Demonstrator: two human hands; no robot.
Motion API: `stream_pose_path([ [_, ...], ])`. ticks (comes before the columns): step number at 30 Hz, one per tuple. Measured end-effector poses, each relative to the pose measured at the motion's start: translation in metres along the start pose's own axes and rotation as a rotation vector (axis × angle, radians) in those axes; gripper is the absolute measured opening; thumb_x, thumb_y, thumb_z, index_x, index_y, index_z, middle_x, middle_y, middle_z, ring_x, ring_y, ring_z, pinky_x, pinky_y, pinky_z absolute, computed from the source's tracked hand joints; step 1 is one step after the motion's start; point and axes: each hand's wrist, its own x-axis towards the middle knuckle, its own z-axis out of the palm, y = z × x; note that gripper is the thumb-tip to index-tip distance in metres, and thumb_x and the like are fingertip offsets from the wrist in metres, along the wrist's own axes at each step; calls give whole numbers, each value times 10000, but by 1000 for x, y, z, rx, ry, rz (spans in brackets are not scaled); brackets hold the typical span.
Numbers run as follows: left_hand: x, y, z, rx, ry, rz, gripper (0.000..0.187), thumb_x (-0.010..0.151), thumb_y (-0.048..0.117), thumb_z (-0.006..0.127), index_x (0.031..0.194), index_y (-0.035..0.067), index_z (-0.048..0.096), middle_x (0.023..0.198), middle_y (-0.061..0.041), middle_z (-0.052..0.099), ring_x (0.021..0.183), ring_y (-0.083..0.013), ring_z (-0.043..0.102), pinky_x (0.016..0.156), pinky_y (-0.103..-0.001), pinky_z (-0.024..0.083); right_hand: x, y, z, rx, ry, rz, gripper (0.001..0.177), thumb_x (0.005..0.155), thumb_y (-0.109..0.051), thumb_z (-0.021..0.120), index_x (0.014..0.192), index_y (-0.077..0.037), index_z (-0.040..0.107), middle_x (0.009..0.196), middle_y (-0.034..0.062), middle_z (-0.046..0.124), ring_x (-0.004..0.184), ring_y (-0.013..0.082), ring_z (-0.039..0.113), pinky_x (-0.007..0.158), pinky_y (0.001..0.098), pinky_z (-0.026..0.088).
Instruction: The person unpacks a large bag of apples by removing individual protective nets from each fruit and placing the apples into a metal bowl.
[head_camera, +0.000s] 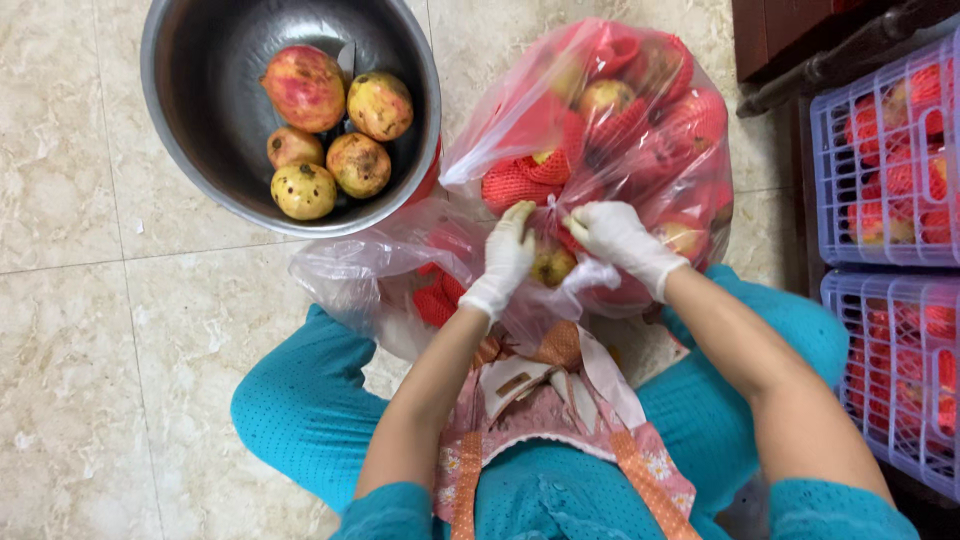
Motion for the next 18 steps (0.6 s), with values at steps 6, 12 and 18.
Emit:
stream_pose_path([
  [6,21,-27,42,228,-261,-61,352,833,270,752,1082,37,661,1022,-191,645,882,-397,654,764,-514,518,-48,-17,-37,279,199,1,319,966,-324,637,778,-72,690,744,177,662,701,388,653,623,482,507],
  [12,6,-37,40,11,-232,1,119,917,189,686,896,72,685,883,-159,647,829,-393,645,747,-496,511,-106,0,-48,800,179,511,348,995,-265,640,743,-31,697,633,109,650,563,221,606,524,364,457],
  [18,-38,-8,28,-67,-153,23,121,949,119,663,877,28,630,902,-194,619,855,-423,616,760,-500,497,-133,13,-87,1265,549,603,251,1005,-187,565,820,-79,694,702,52,674,600,175,642,578,306,518],
])
